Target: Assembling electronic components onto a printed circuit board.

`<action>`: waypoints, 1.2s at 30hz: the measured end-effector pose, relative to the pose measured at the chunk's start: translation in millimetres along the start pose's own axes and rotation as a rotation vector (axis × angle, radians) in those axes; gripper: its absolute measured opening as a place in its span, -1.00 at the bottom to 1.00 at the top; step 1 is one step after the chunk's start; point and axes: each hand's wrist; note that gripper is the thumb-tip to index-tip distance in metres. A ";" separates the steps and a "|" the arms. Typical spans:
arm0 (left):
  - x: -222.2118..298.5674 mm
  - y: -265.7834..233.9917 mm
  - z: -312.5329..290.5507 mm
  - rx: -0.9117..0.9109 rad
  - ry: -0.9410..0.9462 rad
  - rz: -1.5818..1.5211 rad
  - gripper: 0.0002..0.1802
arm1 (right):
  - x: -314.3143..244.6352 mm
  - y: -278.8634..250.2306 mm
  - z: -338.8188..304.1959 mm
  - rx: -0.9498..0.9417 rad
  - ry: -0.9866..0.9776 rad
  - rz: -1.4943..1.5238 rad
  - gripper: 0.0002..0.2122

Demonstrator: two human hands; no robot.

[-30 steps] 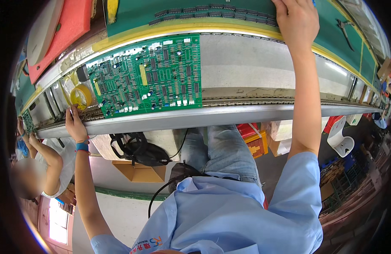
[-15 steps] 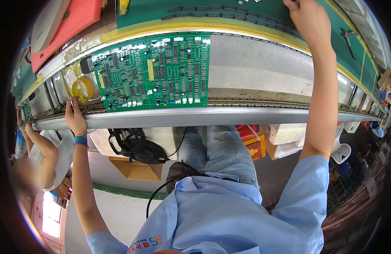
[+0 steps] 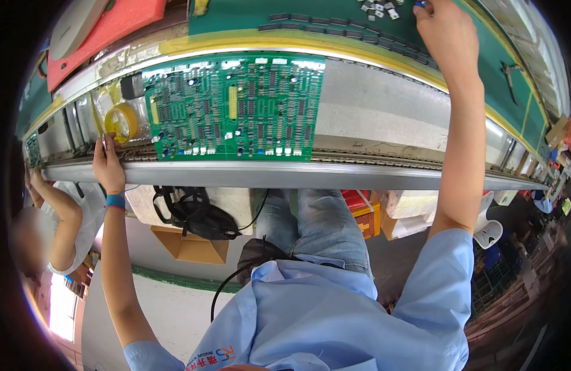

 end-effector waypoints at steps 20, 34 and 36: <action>-15.4 -3.5 -5.2 0.018 0.006 -0.041 -0.69 | -81.9 -34.9 -78.8 -0.305 -0.146 0.790 -0.85; 8.6 -3.4 -1.3 0.029 0.003 0.035 -0.71 | -146.6 21.2 -90.3 -0.251 -0.555 0.515 -0.86; 5.8 -3.5 -1.9 0.018 -0.003 0.029 -0.71 | -147.2 24.0 -92.3 -0.221 -0.582 0.460 -0.87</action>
Point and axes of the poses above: each hand's wrist, its own z-axis towards the middle knuckle, its own y-axis out of the palm, x = y × z, and after that the axes turned 14 degrees about y, right-handed
